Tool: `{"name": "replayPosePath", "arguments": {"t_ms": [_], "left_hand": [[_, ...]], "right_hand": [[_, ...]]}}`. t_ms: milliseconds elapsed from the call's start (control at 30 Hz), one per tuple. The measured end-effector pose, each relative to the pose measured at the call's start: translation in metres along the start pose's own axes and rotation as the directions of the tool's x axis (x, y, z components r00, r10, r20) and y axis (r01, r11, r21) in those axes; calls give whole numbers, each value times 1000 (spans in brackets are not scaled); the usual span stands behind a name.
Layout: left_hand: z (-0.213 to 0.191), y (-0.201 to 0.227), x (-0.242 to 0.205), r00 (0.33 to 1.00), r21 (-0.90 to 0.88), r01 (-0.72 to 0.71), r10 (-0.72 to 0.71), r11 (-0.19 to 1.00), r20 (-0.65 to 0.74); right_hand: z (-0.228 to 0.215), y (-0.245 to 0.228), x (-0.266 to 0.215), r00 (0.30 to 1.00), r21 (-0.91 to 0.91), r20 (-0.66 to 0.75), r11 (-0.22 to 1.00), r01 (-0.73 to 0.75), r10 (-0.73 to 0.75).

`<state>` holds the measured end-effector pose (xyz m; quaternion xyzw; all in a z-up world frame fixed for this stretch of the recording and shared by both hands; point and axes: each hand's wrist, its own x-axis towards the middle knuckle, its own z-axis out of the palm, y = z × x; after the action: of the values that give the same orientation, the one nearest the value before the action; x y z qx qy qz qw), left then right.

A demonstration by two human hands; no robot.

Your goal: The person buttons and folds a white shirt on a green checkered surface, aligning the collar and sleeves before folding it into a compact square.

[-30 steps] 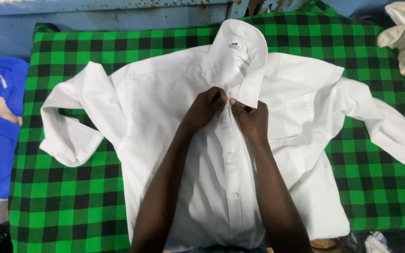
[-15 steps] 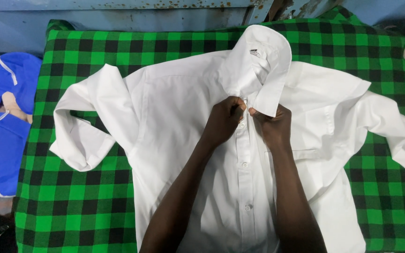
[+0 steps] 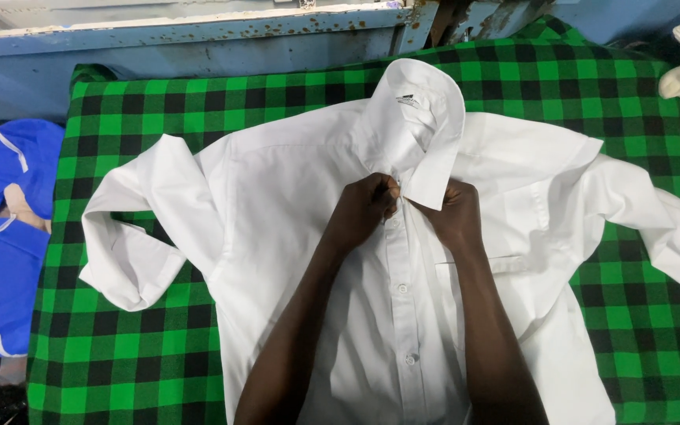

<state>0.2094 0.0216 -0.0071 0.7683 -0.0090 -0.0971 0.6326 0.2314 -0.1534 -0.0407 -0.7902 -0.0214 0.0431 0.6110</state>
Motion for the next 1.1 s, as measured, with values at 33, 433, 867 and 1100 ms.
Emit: {"name": "replayPosePath", "arguments": {"t_ms": [33, 433, 867, 1100], "left_hand": [[3, 1, 0, 998, 62, -35, 38, 997, -52], [22, 16, -12, 912, 307, -141, 244, 941, -328], [28, 20, -12, 952, 440, -76, 196, 895, -233], [23, 20, -11, 913, 333, 21, 118, 943, -390]], "right_hand": [[-1, 2, 1, 1000, -49, -9, 999, 23, -23], [9, -18, -3, 993, -129, -88, 990, 64, -76], [6, -42, -8, 990, -136, -70, 984, 112, -122], [15, -51, -13, 982, -155, -75, 975, 161, -174]]}}
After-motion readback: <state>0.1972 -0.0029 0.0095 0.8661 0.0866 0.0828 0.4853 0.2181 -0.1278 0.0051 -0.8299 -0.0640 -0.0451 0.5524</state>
